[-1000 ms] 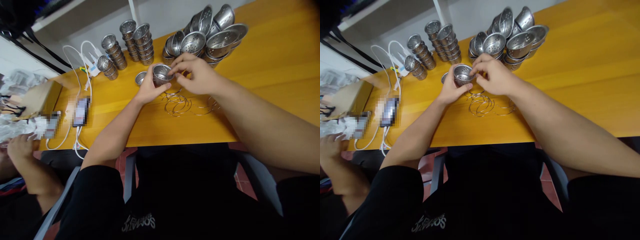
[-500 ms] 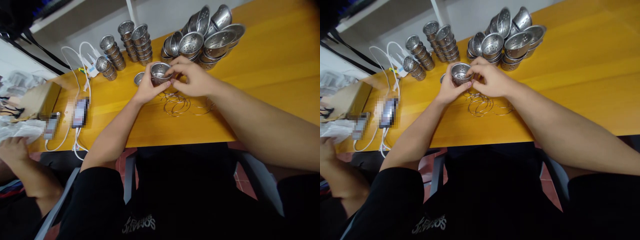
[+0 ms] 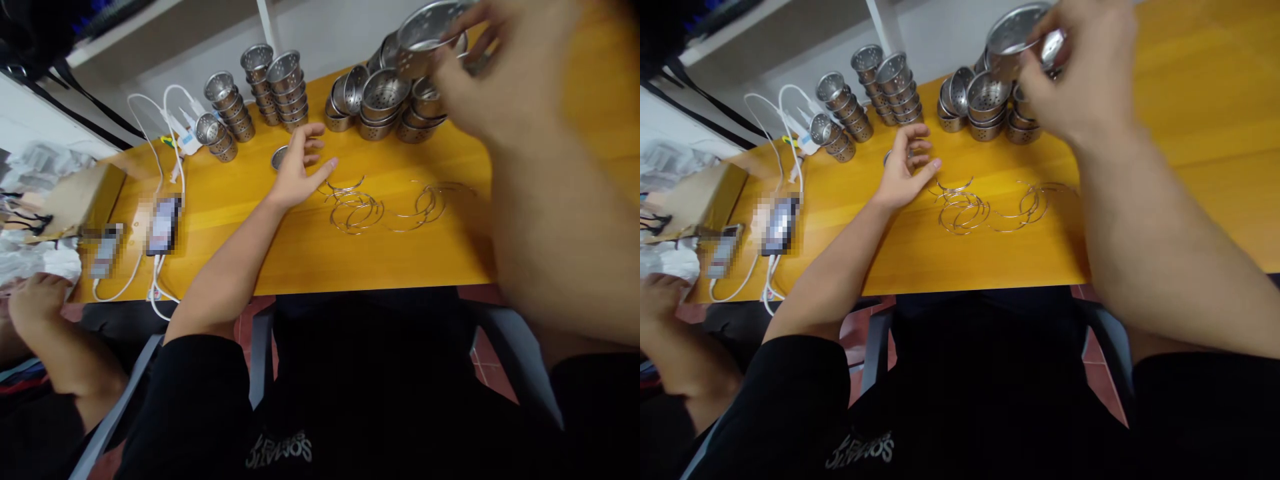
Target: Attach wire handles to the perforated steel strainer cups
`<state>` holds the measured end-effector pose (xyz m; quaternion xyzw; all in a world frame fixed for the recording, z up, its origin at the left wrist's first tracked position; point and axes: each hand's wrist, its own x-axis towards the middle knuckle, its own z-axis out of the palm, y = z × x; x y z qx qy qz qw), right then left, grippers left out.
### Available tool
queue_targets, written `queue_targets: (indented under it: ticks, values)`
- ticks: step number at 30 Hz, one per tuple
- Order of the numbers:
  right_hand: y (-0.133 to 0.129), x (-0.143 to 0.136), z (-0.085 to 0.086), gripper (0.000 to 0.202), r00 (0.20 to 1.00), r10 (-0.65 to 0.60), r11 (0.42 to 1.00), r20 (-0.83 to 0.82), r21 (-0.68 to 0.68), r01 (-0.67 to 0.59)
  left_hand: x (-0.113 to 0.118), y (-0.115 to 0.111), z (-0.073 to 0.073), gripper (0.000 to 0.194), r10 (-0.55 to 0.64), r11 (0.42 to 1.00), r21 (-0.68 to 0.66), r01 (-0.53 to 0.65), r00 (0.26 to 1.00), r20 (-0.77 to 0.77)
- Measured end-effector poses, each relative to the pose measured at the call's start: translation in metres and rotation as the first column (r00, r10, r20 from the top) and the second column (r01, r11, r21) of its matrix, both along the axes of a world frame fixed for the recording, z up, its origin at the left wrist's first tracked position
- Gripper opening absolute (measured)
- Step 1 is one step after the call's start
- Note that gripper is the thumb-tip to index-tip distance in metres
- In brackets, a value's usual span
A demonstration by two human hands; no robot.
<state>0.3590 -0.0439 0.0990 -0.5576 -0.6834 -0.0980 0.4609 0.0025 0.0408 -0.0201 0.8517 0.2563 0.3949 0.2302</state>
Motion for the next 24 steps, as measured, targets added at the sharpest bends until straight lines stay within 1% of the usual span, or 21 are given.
queue_targets:
  ticks: [1, 3, 5, 6, 9, 12, 14, 18, 21, 24]
  values:
    - [-0.001, 0.008, 0.004, 0.034, 0.997, -0.074, 0.995, -0.021, -0.063, 0.072, -0.001, -0.002, 0.003, 0.083, 0.011, 0.999, 0.033, -0.010, 1.000, -0.012]
    - [-0.005, 0.018, 0.012, 0.043, 0.982, -0.180, 0.966, -0.056, -0.199, 0.166, -0.003, -0.007, 0.012, 0.077, 0.034, 0.995, 0.098, -0.032, 0.999, -0.021]
    - [-0.012, 0.020, 0.016, 0.045, 0.969, -0.233, 0.938, -0.087, -0.283, 0.200, -0.004, -0.011, 0.021, 0.071, 0.055, 0.989, 0.139, -0.051, 0.998, -0.020]
    - [-0.014, 0.019, 0.017, 0.044, 0.964, -0.246, 0.930, -0.096, -0.303, 0.207, -0.005, -0.012, 0.024, 0.068, 0.064, 0.987, 0.150, -0.061, 0.998, -0.017]
    - [-0.017, 0.014, 0.018, 0.038, 0.969, -0.240, 0.925, -0.056, -0.317, 0.210, -0.007, -0.014, 0.030, 0.063, 0.090, 0.984, 0.156, -0.086, 0.996, -0.020]
    - [-0.016, 0.013, 0.017, 0.034, 0.981, -0.194, 0.934, 0.020, -0.303, 0.191, -0.009, -0.012, 0.032, 0.060, 0.119, 0.982, 0.150, -0.114, 0.993, -0.023]
    - [-0.015, 0.015, 0.015, 0.033, 0.983, -0.176, 0.937, 0.043, -0.299, 0.181, -0.010, -0.012, 0.032, 0.059, 0.133, 0.982, 0.140, -0.128, 0.991, -0.024]
    - [-0.014, 0.023, 0.012, 0.041, 0.987, -0.132, 0.916, 0.096, -0.368, 0.159, -0.010, -0.013, 0.033, 0.058, 0.145, 0.981, 0.131, -0.140, 0.989, -0.027]
    - [-0.014, 0.024, 0.009, 0.048, 0.991, -0.110, 0.907, 0.076, -0.400, 0.131, -0.009, -0.015, 0.035, 0.058, 0.161, 0.980, 0.128, -0.155, 0.986, -0.043]
    - [-0.012, 0.022, 0.006, 0.048, 0.994, -0.107, 0.921, 0.024, -0.375, 0.108, -0.009, -0.016, 0.038, 0.055, 0.194, 0.976, 0.115, -0.187, 0.979, -0.056]
